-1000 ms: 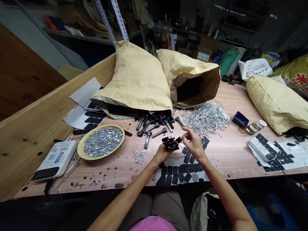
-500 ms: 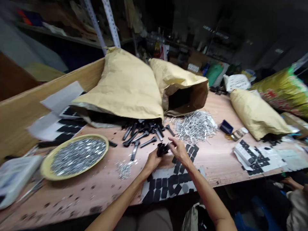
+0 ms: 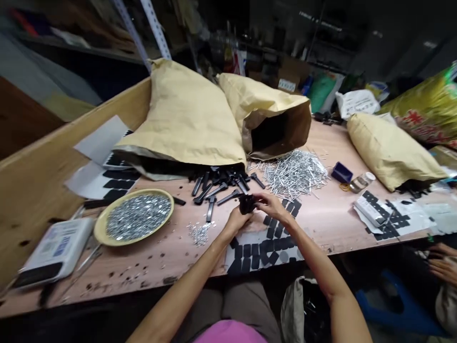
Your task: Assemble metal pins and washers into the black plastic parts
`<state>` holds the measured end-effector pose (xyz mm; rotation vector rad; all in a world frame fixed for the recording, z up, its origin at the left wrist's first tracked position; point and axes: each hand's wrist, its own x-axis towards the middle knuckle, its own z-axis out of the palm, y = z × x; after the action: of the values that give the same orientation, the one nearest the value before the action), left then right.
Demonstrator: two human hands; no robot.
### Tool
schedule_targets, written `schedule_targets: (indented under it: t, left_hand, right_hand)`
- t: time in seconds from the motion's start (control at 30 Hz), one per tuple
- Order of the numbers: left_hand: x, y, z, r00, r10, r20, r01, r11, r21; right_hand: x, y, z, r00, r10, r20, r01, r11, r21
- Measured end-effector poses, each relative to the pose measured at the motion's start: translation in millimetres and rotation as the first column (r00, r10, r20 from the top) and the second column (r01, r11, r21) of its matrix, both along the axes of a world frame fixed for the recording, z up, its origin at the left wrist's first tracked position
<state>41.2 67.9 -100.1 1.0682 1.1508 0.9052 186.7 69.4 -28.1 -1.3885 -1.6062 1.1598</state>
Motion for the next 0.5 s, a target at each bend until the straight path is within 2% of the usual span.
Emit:
schedule_targets:
  t: [0.1,0.17,0.23,0.33,0.4,0.5]
  left_hand:
    - [-1,5,-4.3,0.998,0.059,-0.033,-0.060,0.996,-0.058]
    - [-2,5,-1.7,0.997,0.075,-0.018,-0.076,0.994,-0.074]
    - [-5,3,3.7,0.997,0.072,0.023,-0.070,0.994,-0.083]
    - [-11,-2,13.2,0.994,0.038,0.107,-0.029,0.996,-0.080]
    - [-15,-5,18.8,0.987,0.007,0.159,0.004,0.998,-0.067]
    - [-17,-9,24.0,0.976,-0.034,0.217,0.046,0.998,-0.051]
  right_hand:
    - [1,-2,-7.5,0.997,-0.026,0.073,0.018,0.994,0.106]
    - [1,-6,-5.4,0.989,-0.112,0.100,0.094,0.982,0.166]
    - [1,-12,2.9,0.962,-0.269,0.053,0.249,0.938,0.242]
    - [2,-20,23.6,0.886,-0.441,-0.140,0.463,0.833,0.303]
    - [0,-26,38.0,0.855,-0.462,-0.234,0.516,0.802,0.302]
    - [-6,-32,51.1,0.868,-0.429,-0.249,0.490,0.818,0.301]
